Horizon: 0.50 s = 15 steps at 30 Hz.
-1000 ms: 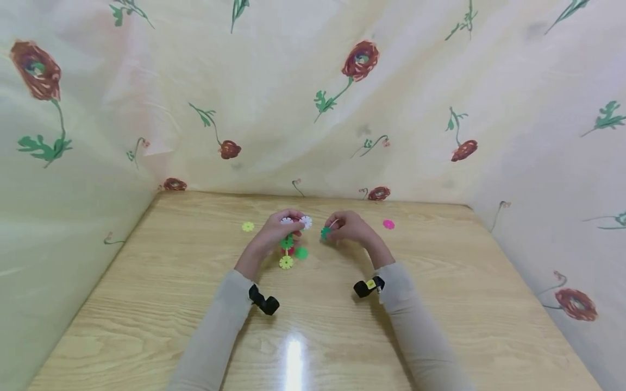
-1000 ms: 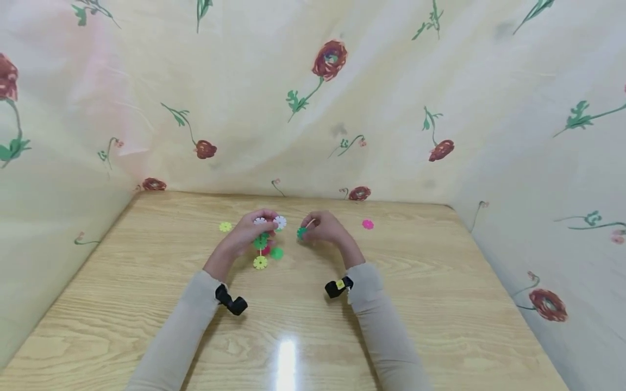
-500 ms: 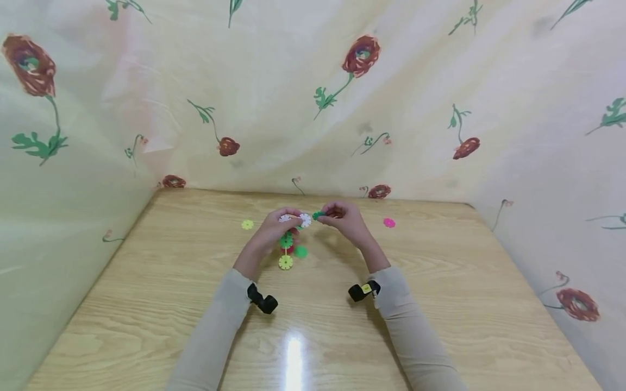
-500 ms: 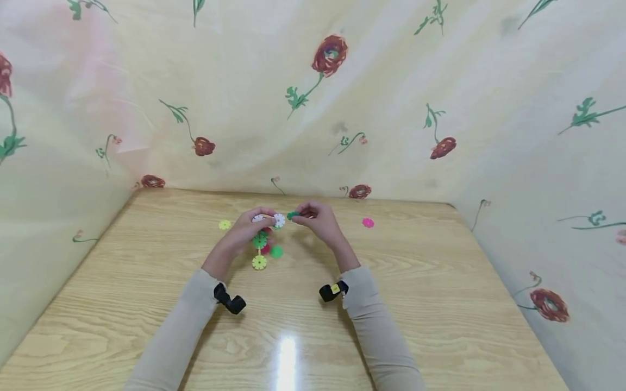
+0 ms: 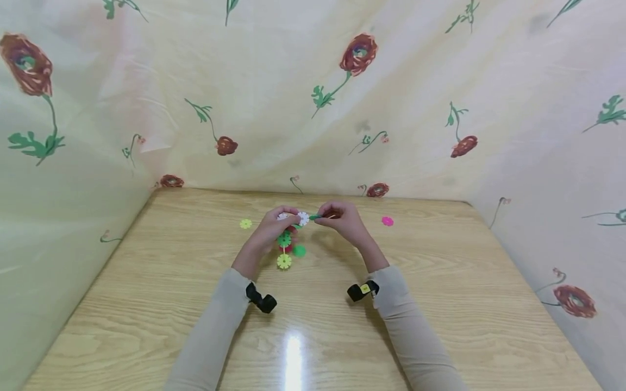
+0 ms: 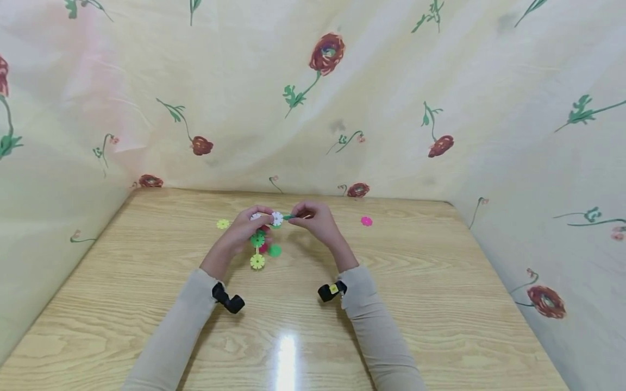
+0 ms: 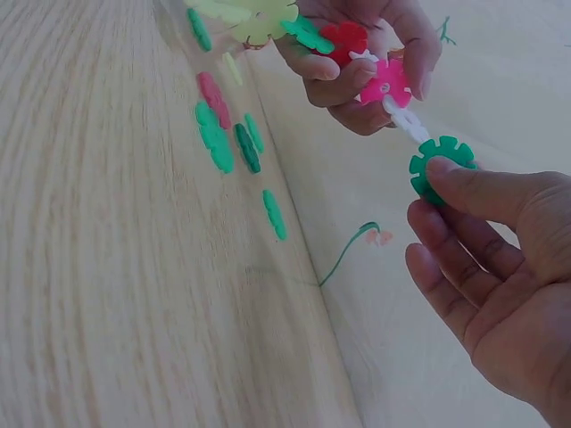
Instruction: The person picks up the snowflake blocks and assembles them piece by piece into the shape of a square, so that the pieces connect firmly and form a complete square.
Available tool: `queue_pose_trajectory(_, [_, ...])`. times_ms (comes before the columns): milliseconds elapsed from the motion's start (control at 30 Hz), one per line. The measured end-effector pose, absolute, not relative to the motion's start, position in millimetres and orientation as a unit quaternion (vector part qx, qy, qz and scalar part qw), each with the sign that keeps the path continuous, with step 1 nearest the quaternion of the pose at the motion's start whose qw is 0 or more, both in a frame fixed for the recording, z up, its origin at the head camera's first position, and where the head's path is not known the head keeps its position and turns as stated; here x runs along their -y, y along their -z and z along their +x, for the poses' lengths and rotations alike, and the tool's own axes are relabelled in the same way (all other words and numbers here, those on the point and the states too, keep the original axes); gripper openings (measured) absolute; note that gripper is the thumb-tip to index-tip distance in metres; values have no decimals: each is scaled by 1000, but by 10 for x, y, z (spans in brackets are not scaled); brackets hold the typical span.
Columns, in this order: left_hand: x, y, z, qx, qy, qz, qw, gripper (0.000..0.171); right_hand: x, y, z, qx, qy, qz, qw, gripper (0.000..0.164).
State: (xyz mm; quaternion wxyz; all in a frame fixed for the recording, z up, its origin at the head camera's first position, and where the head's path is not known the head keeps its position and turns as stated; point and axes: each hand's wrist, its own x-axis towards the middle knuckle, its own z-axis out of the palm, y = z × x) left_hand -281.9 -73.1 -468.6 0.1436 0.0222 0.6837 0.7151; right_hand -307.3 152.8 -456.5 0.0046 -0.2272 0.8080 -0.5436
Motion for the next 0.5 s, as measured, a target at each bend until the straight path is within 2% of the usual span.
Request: queue_pose_trajectory(500, [717,4676,-2809,-686,-710,40,152,33,-1493,4564,-3069,-808,538,-240,-8,8])
